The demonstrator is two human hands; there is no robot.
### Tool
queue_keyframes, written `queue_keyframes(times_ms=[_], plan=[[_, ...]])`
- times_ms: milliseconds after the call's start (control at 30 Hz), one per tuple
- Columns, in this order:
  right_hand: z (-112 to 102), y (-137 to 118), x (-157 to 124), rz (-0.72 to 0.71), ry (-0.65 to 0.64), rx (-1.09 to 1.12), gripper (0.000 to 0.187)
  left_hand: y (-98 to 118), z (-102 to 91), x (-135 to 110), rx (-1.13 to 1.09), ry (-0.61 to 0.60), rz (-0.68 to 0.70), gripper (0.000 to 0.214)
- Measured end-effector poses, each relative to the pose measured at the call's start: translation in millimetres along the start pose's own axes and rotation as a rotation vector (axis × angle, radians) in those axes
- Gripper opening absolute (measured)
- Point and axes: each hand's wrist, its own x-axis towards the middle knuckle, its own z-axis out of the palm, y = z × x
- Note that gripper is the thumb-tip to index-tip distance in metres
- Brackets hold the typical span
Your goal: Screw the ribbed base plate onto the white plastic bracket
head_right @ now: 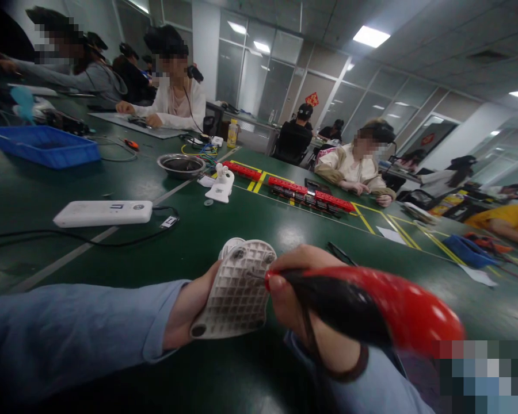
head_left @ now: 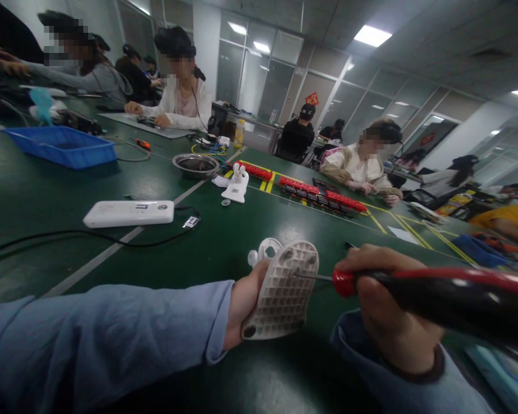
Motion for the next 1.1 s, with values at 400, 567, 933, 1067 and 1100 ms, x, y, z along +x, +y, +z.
queue_keyframes(times_ms=[400,567,933,1067,1100], plan=[[-24.1,9.6,23.6,-0.122,-0.371,0.084,0.01,3.7,-22.2,18.6,-0.115,-0.158,-0.183,0.053],[-26.4,28.0,22.8,-0.161,0.009,0.328,0.019,9.6,-15.5,14.1,-0.119,-0.15,-0.224,0.056],[-33.4,85.3,46.1,0.27,0.354,0.651,0.032,8.3,-31.1,23.1,0.085,0.038,-0.059,0.051],[-21.4,133.9,37.9,0.211,0.089,-0.074,0.028,16.4,-42.2,36.6,0.485,0.067,0.302,0.047],[-14.4,145.1,33.4,0.195,0.002,-0.161,0.028,19.0,-45.7,41.0,0.605,0.042,0.403,0.047]])
